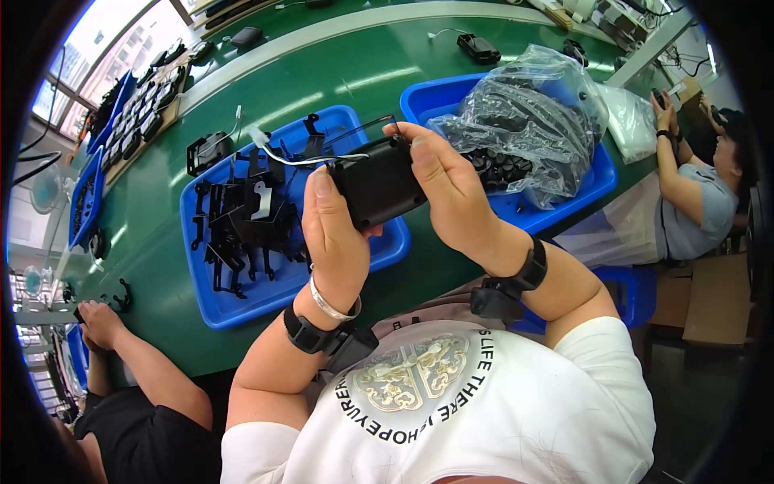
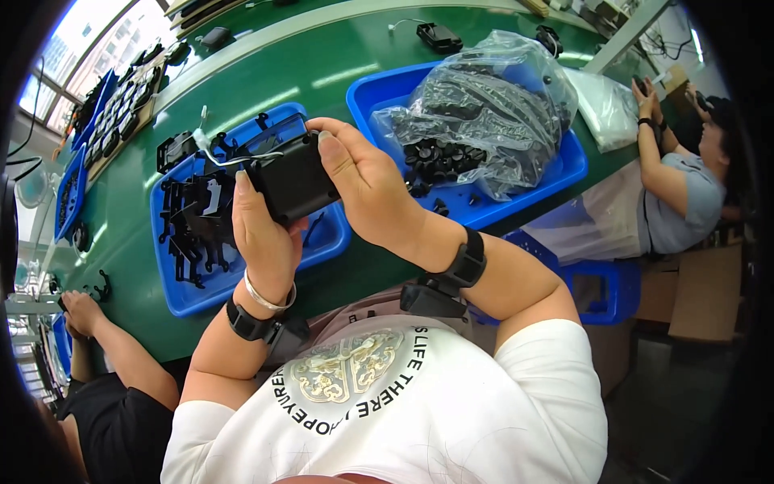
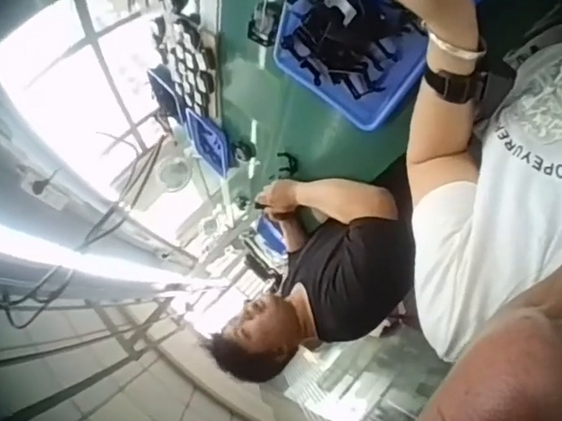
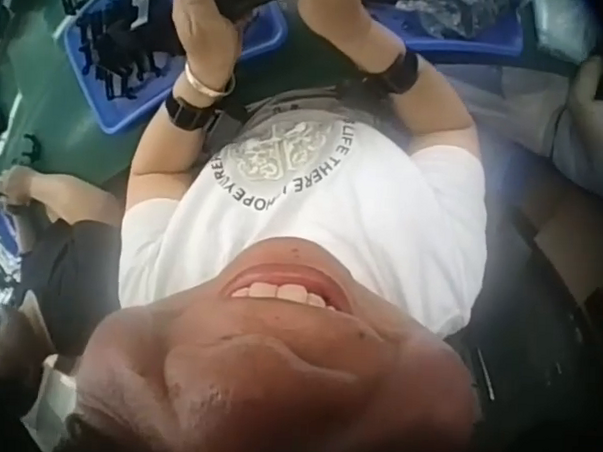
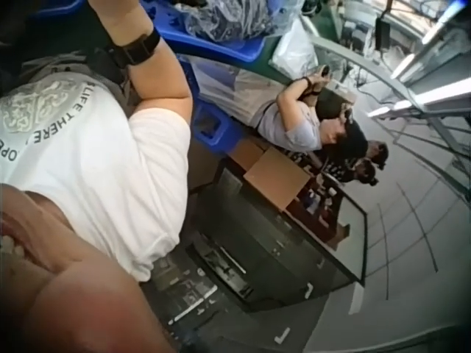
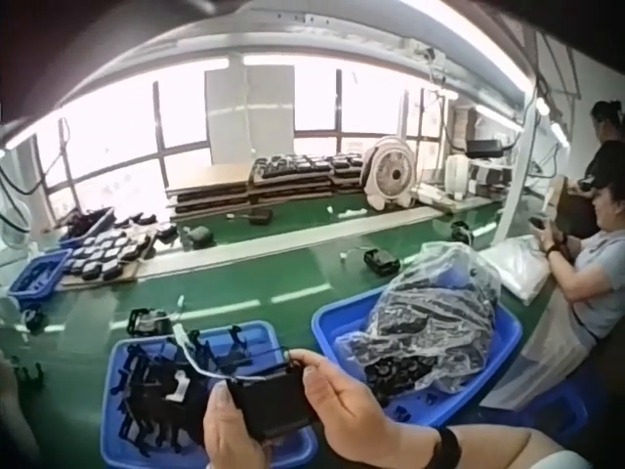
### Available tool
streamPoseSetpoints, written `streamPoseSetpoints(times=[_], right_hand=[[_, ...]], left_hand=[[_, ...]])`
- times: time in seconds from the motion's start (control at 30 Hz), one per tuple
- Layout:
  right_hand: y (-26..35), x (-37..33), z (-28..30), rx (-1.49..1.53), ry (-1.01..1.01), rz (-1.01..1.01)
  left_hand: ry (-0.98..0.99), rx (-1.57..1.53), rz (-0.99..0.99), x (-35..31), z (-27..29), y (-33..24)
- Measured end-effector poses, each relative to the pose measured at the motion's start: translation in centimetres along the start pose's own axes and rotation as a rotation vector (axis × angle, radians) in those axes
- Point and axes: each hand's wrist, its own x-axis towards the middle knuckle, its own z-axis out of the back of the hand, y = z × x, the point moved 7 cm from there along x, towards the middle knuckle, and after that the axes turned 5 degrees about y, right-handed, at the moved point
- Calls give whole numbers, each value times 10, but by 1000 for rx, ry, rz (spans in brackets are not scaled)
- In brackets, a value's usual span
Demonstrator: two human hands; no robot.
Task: The person takes a bag of parts, removes a black component, and picks up a housing. They insert a wire and a bracket into the housing, press a small plug into the side, and place the assembled unit on the table.
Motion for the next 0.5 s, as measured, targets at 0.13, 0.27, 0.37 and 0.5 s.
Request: streamPoseSetpoints(times=[0.13, 0.27, 0.37, 0.5], right_hand=[[-2, 13, 1, 78, 21, -72], [-8, 54, 17, 47, 20, -104], [-20, 111, 56, -6, -60, -156], [-31, 172, 63, -332, -69, -415]], left_hand=[[15, 32, 53, 5, 1, 0], [49, -347, 95, 13, -4, 6], [78, -110, 73, 7, -16, -3], [145, 127, -45, 4, -22, -6]])
